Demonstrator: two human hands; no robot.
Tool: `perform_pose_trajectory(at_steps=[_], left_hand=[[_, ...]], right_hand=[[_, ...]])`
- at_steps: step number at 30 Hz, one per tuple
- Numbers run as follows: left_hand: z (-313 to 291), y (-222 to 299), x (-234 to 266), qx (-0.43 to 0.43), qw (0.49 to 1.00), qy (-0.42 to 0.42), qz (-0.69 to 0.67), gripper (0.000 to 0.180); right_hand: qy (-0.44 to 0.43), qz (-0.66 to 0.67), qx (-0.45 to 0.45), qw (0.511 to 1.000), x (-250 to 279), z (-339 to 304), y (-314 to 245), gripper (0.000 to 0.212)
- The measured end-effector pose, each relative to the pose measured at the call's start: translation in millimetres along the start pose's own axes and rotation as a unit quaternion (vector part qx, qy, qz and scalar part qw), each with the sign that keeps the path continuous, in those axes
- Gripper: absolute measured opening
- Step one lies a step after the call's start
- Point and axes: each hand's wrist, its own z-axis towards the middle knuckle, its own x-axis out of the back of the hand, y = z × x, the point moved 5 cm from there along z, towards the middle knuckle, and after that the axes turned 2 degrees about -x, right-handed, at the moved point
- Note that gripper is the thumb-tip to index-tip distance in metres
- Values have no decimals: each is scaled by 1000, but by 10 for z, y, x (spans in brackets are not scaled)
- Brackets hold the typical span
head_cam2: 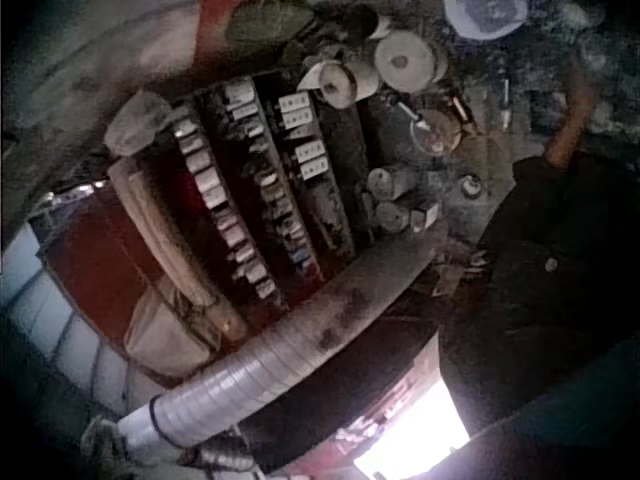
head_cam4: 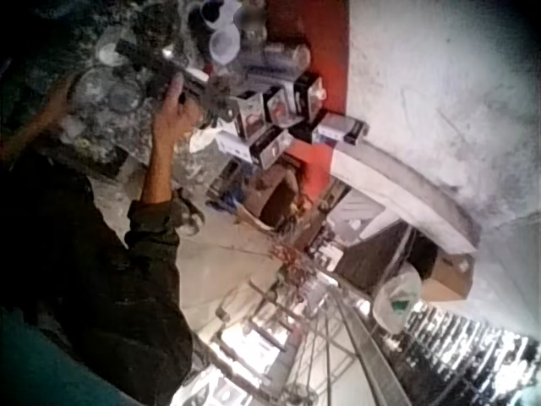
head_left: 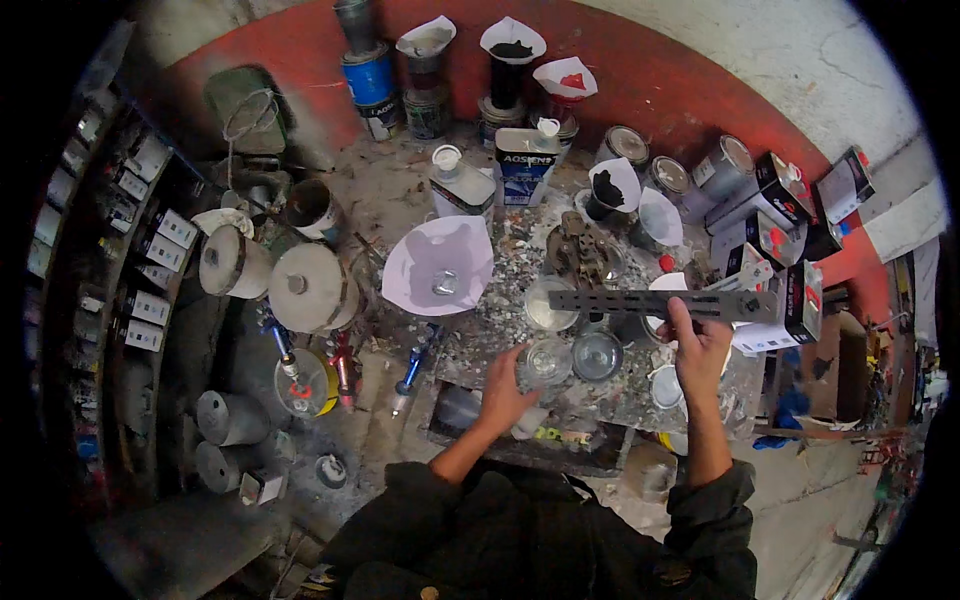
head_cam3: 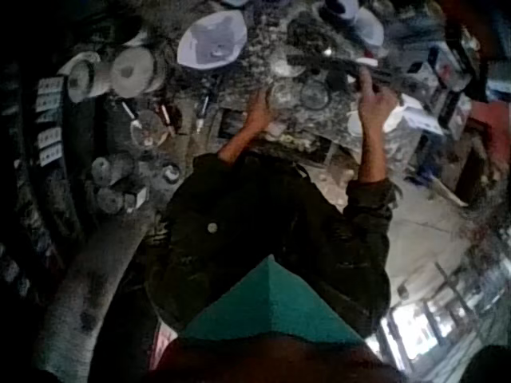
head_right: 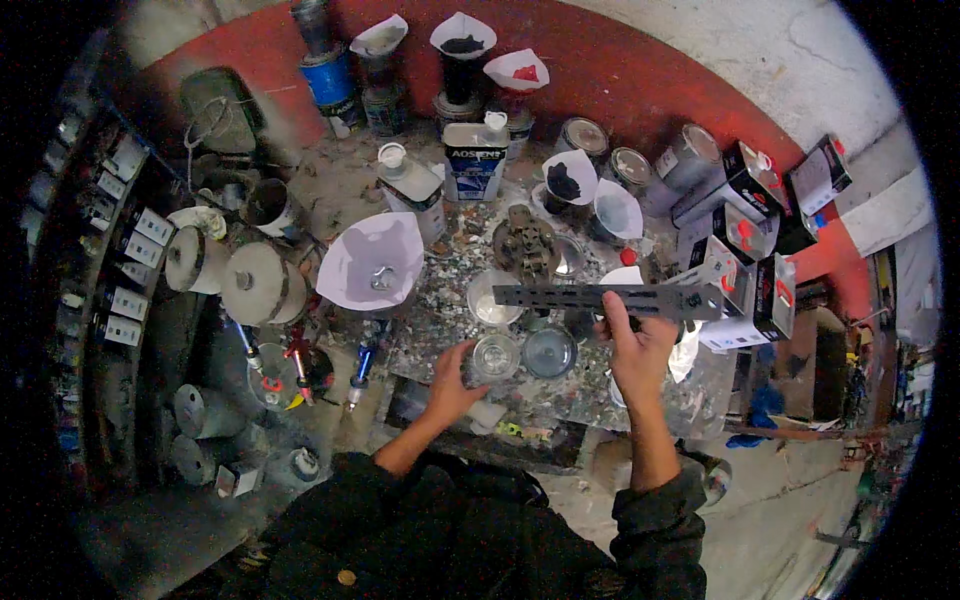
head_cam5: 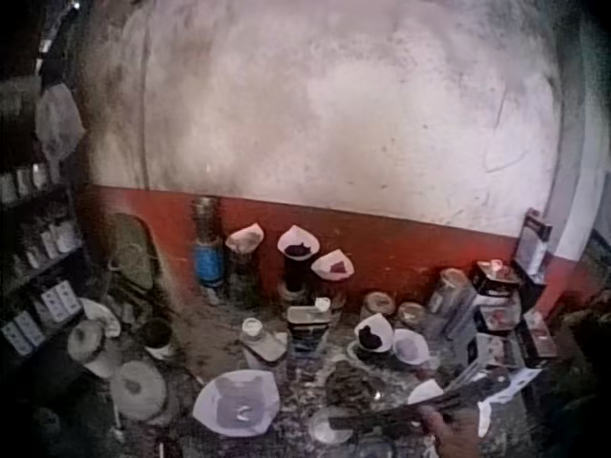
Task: The person opens paint cans and pours contents into a measuring cup, then uses a funnel to transfer the mixture into a spray gun. They walk to a paint booth and wipe a white car fender with a cloth.
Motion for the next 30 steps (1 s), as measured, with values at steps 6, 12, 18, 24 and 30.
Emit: perform_pose_trajectory(at_steps=[6, 12, 18, 24, 30], left_hand=[[-231, 518, 1235, -48, 992, 121, 9, 30], [-74, 1213, 2456, -157, 938, 269, 150, 40], [238, 1451, 2586, -218, 929, 170, 247, 41], [384, 1327, 2564, -232, 925, 147, 265, 20], [322, 1442, 2633, -236, 923, 194, 236, 18]], right_hand=[[48, 26, -36, 998, 217, -1, 149, 23], [123, 58, -104, 985, 403, -57, 469, 31], [183, 181, -185, 948, 581, -34, 971, 30], [148, 315, -249, 904, 458, -35, 981, 24], [90, 346, -215, 909, 241, 130, 810, 24]])
